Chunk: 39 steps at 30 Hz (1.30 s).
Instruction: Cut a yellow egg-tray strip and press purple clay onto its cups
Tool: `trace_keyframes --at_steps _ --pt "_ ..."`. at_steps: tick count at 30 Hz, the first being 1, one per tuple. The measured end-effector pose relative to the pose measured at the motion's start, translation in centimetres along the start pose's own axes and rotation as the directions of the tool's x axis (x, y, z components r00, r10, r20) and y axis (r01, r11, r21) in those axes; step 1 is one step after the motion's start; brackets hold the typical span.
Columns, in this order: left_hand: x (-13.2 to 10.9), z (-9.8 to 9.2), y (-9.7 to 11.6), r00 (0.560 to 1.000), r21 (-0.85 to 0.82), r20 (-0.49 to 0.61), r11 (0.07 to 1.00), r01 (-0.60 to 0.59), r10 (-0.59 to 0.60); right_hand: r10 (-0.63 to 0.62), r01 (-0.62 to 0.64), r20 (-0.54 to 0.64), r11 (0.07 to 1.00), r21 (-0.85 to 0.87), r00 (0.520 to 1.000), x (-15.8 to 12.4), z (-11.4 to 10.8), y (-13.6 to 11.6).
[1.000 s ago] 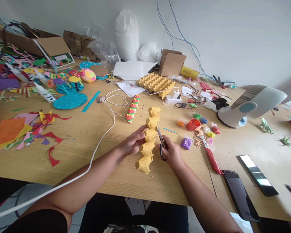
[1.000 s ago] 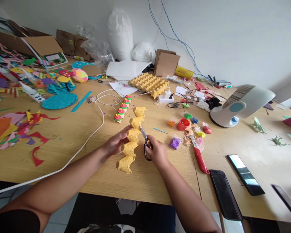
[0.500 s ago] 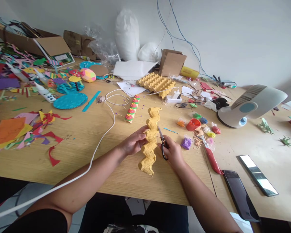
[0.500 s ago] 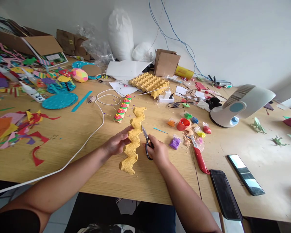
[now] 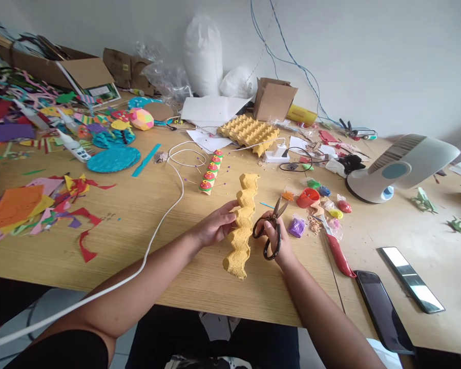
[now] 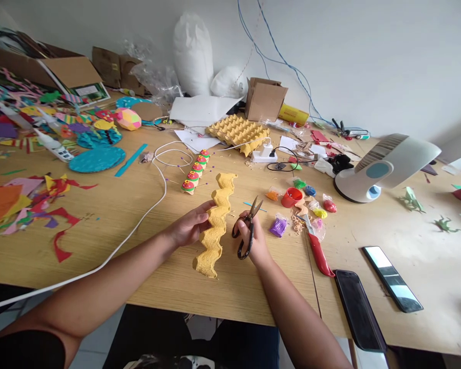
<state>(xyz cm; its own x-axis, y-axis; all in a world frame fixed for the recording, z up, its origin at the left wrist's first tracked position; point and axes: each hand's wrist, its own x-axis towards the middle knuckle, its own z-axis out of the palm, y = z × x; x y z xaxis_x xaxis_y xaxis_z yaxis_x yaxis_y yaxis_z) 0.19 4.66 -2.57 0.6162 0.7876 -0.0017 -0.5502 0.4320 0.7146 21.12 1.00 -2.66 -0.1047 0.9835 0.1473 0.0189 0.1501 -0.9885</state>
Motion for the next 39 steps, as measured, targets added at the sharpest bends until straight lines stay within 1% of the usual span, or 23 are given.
trace_keyframes --at_steps 2,4,6,9,11,14,18,23,26,30,32,39 --pt "0.1 -0.1 -0.1 1.000 -0.012 0.006 1.000 -0.010 0.010 0.009 -0.009 -0.018 1.000 0.009 1.000 0.2 0.0 0.2" --pt "0.2 -0.1 -0.1 1.000 -0.011 0.002 1.000 -0.023 0.023 0.012 -0.013 -0.028 0.999 -0.034 1.000 0.2 -0.2 0.4" --pt "0.2 -0.3 0.0 0.999 -0.001 -0.008 0.999 -0.038 0.038 0.009 -0.014 -0.039 0.989 -0.145 0.999 0.2 -0.5 0.4" --pt "0.1 -0.5 0.1 0.998 0.014 -0.027 0.998 -0.061 0.062 -0.050 0.030 -0.048 0.933 -0.359 0.998 0.0 -1.1 0.2" --pt "0.0 -0.7 0.0 0.998 0.033 -0.031 0.998 -0.056 0.057 -0.086 0.059 -0.043 0.899 -0.434 0.995 0.0 -1.4 0.0" --pt "-0.1 -1.0 -0.1 0.999 0.065 -0.015 0.997 -0.040 0.041 -0.060 0.032 -0.052 0.904 -0.426 0.997 0.1 -1.4 -0.2" --pt "-0.2 -1.0 -0.2 0.999 0.097 0.036 0.995 -0.031 0.028 -0.018 -0.011 -0.073 0.924 -0.383 0.997 0.3 -1.2 -0.1" --pt "-0.5 -0.5 0.0 0.995 0.108 0.098 0.994 0.019 -0.030 -0.055 0.023 -0.065 0.910 -0.414 0.996 0.3 -1.3 0.2" --pt "-0.5 -0.6 0.0 0.991 0.119 0.119 0.992 0.047 -0.061 -0.134 0.081 -0.063 0.847 -0.525 0.989 0.4 -1.6 0.3" --pt "-0.5 -0.9 -0.1 0.986 0.109 0.140 0.992 0.072 -0.087 -0.278 0.181 -0.025 0.690 -0.701 0.960 0.5 -2.0 0.2" --pt "-0.5 -1.0 -0.1 0.984 0.095 0.150 0.992 0.085 -0.098 -0.309 0.203 -0.004 0.636 -0.744 0.951 0.5 -2.2 0.1" --pt "-0.7 -0.6 -0.1 0.970 0.068 0.203 0.990 0.121 -0.133 -0.377 0.235 0.034 0.501 -0.833 0.926 0.4 -2.8 0.1"
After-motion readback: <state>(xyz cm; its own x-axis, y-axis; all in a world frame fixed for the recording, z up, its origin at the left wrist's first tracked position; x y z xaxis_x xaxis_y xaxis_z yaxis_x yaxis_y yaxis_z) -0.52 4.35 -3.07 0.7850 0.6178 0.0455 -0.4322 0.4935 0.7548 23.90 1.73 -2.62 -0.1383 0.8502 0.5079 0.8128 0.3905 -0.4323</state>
